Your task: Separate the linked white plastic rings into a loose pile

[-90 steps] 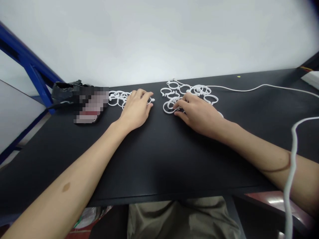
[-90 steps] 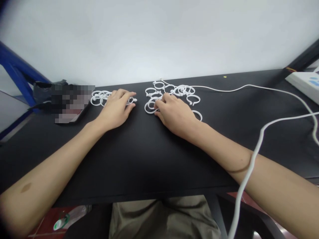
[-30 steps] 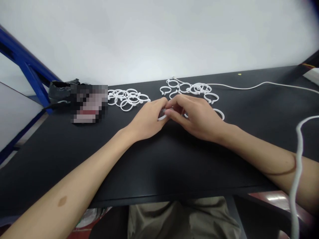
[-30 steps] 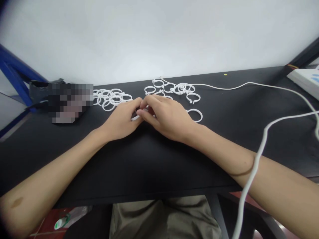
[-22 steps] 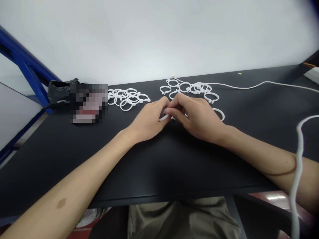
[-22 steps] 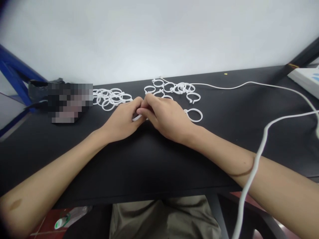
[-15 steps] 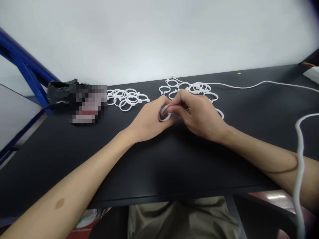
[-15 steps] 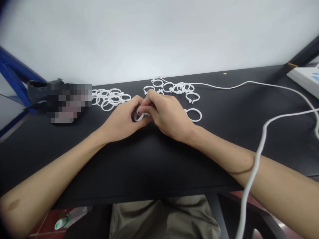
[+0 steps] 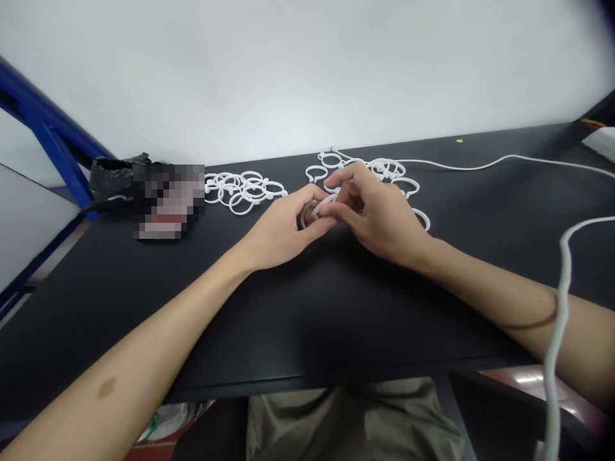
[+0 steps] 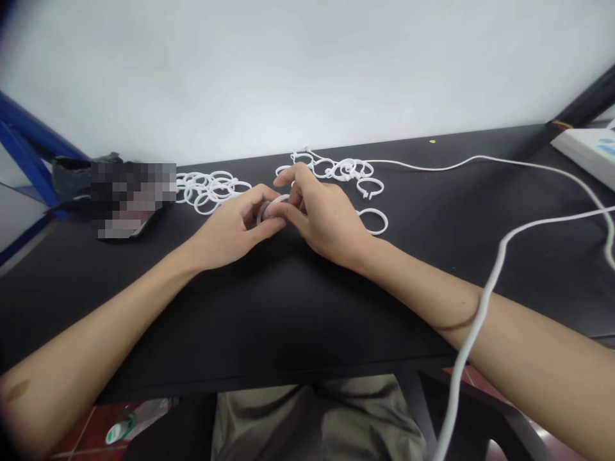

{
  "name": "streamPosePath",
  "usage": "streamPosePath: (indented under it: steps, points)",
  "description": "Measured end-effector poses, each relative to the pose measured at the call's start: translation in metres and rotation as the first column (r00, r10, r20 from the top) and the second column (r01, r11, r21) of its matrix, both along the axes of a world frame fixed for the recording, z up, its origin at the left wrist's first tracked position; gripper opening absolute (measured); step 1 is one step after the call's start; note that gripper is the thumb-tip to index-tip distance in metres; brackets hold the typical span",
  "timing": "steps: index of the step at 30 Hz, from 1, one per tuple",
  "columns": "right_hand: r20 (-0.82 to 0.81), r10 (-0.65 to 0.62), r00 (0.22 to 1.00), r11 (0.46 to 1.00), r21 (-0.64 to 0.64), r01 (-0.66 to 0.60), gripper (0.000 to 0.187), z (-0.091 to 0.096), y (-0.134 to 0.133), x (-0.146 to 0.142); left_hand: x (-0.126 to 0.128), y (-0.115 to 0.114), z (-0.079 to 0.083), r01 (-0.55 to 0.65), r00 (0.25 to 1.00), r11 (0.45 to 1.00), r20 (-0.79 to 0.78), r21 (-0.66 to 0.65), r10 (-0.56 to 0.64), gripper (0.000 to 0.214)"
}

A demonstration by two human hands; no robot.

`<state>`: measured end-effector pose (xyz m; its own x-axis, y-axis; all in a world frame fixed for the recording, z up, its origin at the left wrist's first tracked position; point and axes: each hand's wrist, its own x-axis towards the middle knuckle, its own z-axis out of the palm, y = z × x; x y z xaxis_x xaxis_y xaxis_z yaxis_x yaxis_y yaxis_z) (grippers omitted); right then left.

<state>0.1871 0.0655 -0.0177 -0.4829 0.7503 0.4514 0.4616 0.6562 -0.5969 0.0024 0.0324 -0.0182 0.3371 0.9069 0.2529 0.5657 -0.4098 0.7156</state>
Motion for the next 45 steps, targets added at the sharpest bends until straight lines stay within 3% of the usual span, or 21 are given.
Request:
streamPosePath:
  steps: [5,9,12,18,30,45]
  points:
    - [0.065,0.013,0.998,1.000,-0.014,-0.012,0.026,-0.001,0.006,0.002,-0.001,-0.001,0.003,0.034,0.999,0.999,-0.005,0.004,-0.034,0.004]
    - [0.059,-0.010,0.998,0.999,0.039,0.007,0.038,0.001,0.007,0.003,-0.004,0.002,0.001,-0.034,0.999,0.998,-0.015,0.046,0.035,0.011]
    - [0.026,-0.024,0.999,0.993,0.113,0.021,0.037,0.001,0.007,0.002,-0.006,0.007,-0.002,-0.107,0.994,0.990,-0.019,0.096,0.109,0.010]
    - [-0.020,-0.053,0.998,0.984,0.168,0.055,0.030,0.001,0.005,0.001,-0.006,0.009,0.000,-0.127,0.983,0.976,-0.106,0.174,0.147,0.018]
    - [-0.100,-0.097,0.990,0.975,0.189,0.115,0.022,0.001,-0.001,0.000,-0.005,0.007,0.012,-0.137,0.979,0.990,-0.152,-0.014,0.133,0.020]
    - [-0.321,-0.038,0.946,0.996,-0.084,0.011,0.023,-0.001,-0.008,-0.002,-0.001,-0.001,0.009,-0.001,0.998,0.996,0.066,-0.085,0.007,0.020]
